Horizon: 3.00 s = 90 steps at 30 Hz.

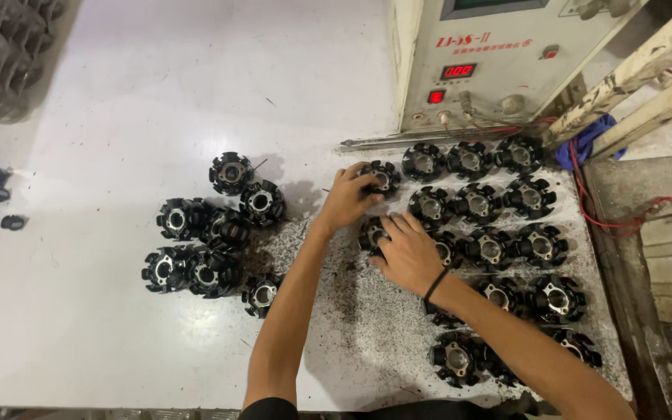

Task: The person picks up black wheel hub components from a pile and a plastic tray and arranges them into neat rows on a workbench. They then pick up a hand tool with a wooden handle and work on the center of each arranged component one at a time.

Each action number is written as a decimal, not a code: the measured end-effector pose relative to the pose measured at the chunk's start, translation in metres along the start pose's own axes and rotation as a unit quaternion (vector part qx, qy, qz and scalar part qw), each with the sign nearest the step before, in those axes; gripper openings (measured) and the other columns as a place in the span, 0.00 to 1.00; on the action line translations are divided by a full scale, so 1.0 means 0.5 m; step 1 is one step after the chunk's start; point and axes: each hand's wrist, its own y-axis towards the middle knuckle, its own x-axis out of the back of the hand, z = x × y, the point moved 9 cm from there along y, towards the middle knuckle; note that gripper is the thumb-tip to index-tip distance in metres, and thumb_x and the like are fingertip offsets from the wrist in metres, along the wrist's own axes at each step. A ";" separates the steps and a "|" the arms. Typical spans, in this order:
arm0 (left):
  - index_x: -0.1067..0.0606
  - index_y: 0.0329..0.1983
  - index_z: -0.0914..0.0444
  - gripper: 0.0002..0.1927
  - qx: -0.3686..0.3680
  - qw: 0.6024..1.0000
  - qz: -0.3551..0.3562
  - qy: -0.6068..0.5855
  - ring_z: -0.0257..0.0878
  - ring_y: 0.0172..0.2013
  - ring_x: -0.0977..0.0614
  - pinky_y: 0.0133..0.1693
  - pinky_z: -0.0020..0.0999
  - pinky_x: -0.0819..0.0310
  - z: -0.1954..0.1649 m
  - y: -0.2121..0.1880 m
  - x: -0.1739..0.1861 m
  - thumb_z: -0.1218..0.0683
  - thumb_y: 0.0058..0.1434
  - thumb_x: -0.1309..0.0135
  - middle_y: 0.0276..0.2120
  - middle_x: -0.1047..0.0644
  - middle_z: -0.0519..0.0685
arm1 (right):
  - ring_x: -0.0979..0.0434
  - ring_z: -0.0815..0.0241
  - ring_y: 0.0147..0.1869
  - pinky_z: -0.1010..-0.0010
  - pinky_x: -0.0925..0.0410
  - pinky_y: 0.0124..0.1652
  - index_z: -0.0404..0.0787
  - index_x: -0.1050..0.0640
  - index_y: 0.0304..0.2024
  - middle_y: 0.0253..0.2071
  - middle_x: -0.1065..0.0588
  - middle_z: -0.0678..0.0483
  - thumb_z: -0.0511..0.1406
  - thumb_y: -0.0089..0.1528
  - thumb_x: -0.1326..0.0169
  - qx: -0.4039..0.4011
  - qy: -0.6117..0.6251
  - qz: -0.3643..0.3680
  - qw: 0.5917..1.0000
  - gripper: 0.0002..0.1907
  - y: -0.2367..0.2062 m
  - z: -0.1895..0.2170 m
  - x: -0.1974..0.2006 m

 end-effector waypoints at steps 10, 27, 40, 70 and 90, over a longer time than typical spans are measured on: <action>0.20 0.45 0.54 0.18 -0.007 0.999 -0.031 0.006 0.58 0.58 0.28 0.58 0.49 0.31 0.001 0.049 0.025 0.48 0.52 0.32 0.63 0.28 0.55 | 0.28 0.44 0.60 0.50 0.51 0.71 0.35 0.14 0.35 0.52 0.24 0.39 0.52 0.56 0.39 -0.058 -0.043 -0.026 0.997 0.25 0.087 -0.049 0.017; 0.31 0.51 0.68 0.25 0.238 0.919 -0.147 0.278 0.59 0.55 0.24 0.58 0.52 0.31 0.045 -0.202 0.254 0.45 0.65 0.36 0.50 0.24 0.61 | 0.34 0.43 0.70 0.43 0.54 0.72 0.41 0.17 0.48 0.63 0.29 0.38 0.51 0.64 0.45 0.016 -0.045 -0.040 0.998 0.23 0.026 -0.070 -0.008; 0.21 0.45 0.66 0.20 0.136 0.970 -0.109 0.169 0.61 0.63 0.28 0.58 0.51 0.28 -0.056 -0.263 0.232 0.52 0.53 0.31 0.68 0.34 0.60 | 0.33 0.48 0.69 0.42 0.57 0.73 0.42 0.17 0.44 0.64 0.29 0.42 0.50 0.62 0.44 -0.001 -0.069 0.019 0.997 0.20 0.045 -0.066 0.002; 0.17 0.34 0.63 0.21 0.005 0.999 0.044 -0.031 0.59 0.56 0.27 0.56 0.50 0.26 -0.234 -0.406 0.034 0.47 0.42 0.27 0.56 0.27 0.63 | 0.31 0.46 0.59 0.48 0.51 0.72 0.39 0.18 0.41 0.45 0.27 0.43 0.52 0.64 0.47 -0.013 -0.065 0.087 0.994 0.24 -0.061 0.023 0.004; 0.18 0.43 0.67 0.18 0.054 0.999 0.004 -0.006 0.63 0.66 0.32 0.63 0.56 0.33 -0.166 -0.392 0.142 0.53 0.52 0.31 0.67 0.34 0.63 | 0.28 0.43 0.55 0.49 0.44 0.67 0.35 0.21 0.47 0.45 0.27 0.42 0.48 0.57 0.39 0.022 0.048 0.019 0.998 0.25 -0.208 0.114 0.030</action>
